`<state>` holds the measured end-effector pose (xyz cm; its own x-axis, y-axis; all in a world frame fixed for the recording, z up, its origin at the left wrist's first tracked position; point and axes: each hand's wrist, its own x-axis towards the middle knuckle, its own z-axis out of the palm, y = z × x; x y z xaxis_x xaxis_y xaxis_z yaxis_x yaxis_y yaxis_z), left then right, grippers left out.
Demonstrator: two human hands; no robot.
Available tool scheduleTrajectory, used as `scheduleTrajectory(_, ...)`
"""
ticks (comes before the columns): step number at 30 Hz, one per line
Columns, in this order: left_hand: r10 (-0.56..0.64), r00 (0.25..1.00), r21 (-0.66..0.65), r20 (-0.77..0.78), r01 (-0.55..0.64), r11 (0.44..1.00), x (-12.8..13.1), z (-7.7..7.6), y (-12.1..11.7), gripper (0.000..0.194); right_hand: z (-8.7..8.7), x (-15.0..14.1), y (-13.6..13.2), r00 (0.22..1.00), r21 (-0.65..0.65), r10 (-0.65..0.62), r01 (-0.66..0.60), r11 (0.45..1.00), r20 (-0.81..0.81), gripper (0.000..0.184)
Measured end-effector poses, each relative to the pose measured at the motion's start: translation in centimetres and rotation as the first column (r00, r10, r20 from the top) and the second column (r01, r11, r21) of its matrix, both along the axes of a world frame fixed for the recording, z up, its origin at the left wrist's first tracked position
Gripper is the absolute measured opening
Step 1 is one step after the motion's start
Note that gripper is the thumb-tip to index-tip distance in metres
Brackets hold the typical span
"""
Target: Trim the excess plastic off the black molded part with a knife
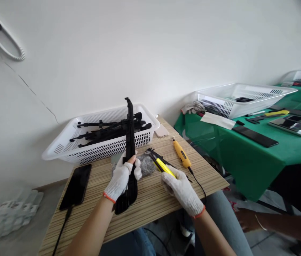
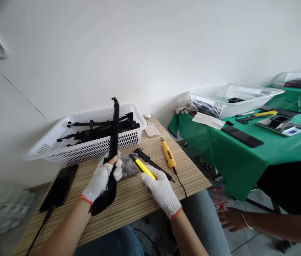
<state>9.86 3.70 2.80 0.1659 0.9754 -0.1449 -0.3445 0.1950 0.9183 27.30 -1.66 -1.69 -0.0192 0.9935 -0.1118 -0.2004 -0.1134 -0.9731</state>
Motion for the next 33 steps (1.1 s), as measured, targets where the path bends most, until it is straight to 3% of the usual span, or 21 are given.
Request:
scheduleTrajectory(3,0.031,0.998,-0.042,0.06,-0.029,0.999,-0.5,0.5,0.5,0.047,0.5,1.3,-0.3,0.978,-0.062,0.209,-0.209,0.976,-0.007,0.047)
scheduleTrajectory(6,0.092,0.993,-0.083,0.069,-0.086,0.993,-0.7,0.3,0.8,0.044,0.6,2.0,-0.4,0.958,-0.065,0.285,-0.282,0.957,0.041,0.042)
scheduleTrajectory(10,0.136,0.987,-0.116,0.088,-0.126,0.985,-0.8,-0.1,0.9,0.035,0.3,1.9,-0.2,0.946,-0.035,0.283,-0.281,0.959,0.161,0.032)
scheduleTrajectory(14,0.205,0.978,-0.132,0.025,-0.2,0.971,-0.9,-0.2,1.3,0.029,0.0,1.8,0.0,0.96,0.021,0.17,-0.179,0.984,0.221,0.033)
scheduleTrajectory(16,0.218,0.976,-0.131,-0.014,-0.218,0.967,-0.9,-0.2,1.4,0.028,-0.1,1.9,0.0,0.945,0.03,0.203,-0.218,0.976,0.256,0.034)
scheduleTrajectory(18,0.211,0.977,-0.124,-0.023,-0.212,0.969,-0.8,-0.2,1.5,0.025,-0.2,2.0,0.0,0.922,0.015,0.248,-0.264,0.964,0.298,0.036)
scheduleTrajectory(22,0.188,0.982,-0.1,0.01,-0.186,0.977,-0.6,-0.4,1.6,0.021,0.0,1.9,0.1,0.943,0.036,0.112,-0.13,0.991,0.314,0.043)
scheduleTrajectory(25,0.162,0.986,-0.081,0.027,-0.159,0.984,-0.5,-0.8,1.7,0.022,0.1,1.8,0.2,0.923,0.009,0.18,-0.195,0.981,0.34,0.045)
scheduleTrajectory(29,0.144,0.989,-0.049,0.035,-0.142,0.989,-0.5,-1.3,1.8,0.022,-0.1,1.8,0.4,0.943,0.018,0.105,-0.116,0.993,0.315,0.048)
scheduleTrajectory(33,0.149,0.988,-0.056,0.051,-0.146,0.988,-0.4,-1.4,1.7,0.023,-0.1,1.9,0.4,0.915,0.019,0.157,-0.177,0.984,0.372,0.045)
